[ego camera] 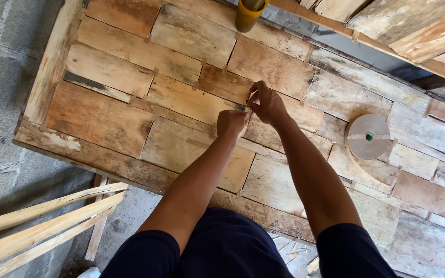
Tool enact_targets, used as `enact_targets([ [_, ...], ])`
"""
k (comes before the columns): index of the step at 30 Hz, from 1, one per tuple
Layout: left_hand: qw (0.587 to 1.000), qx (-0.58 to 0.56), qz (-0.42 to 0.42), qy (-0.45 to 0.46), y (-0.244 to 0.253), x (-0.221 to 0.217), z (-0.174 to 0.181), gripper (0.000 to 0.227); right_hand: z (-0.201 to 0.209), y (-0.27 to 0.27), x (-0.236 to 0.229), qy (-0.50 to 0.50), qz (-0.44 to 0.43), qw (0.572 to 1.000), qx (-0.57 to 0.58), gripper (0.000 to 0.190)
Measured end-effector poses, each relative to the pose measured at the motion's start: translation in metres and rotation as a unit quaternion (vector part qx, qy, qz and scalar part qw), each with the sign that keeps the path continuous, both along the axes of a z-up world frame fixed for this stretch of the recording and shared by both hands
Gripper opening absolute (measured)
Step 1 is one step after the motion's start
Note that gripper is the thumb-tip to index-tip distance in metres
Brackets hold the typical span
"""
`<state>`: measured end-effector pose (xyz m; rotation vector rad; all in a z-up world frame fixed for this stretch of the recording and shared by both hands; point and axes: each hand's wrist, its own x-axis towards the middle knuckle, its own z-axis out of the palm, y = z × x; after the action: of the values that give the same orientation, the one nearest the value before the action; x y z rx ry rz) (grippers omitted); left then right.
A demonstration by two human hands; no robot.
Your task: Applying thin wood veneer strips to a larger wooden surface using adhesive tape and a utility knife.
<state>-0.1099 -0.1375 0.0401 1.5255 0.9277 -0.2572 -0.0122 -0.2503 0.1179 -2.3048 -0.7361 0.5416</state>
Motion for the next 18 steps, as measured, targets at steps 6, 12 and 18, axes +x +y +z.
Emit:
enact_targets([
  [6, 0.978, 0.102, -0.077, 0.164, 0.013, 0.025, 0.033, 0.036, -0.034, 0.006, 0.013, -0.036, 0.000, 0.999, -0.033, 0.042],
  [12, 0.968, 0.147, -0.088, 0.183, 0.015, 0.031, 0.027, 0.035, -0.038, 0.010, 0.018, -0.021, -0.002, 0.999, -0.034, 0.040],
  [18, 0.959, 0.158, -0.095, 0.214, 0.016, 0.035, 0.034, 0.042, -0.041, 0.008, 0.020, -0.014, 0.010, 1.000, -0.016, 0.041],
])
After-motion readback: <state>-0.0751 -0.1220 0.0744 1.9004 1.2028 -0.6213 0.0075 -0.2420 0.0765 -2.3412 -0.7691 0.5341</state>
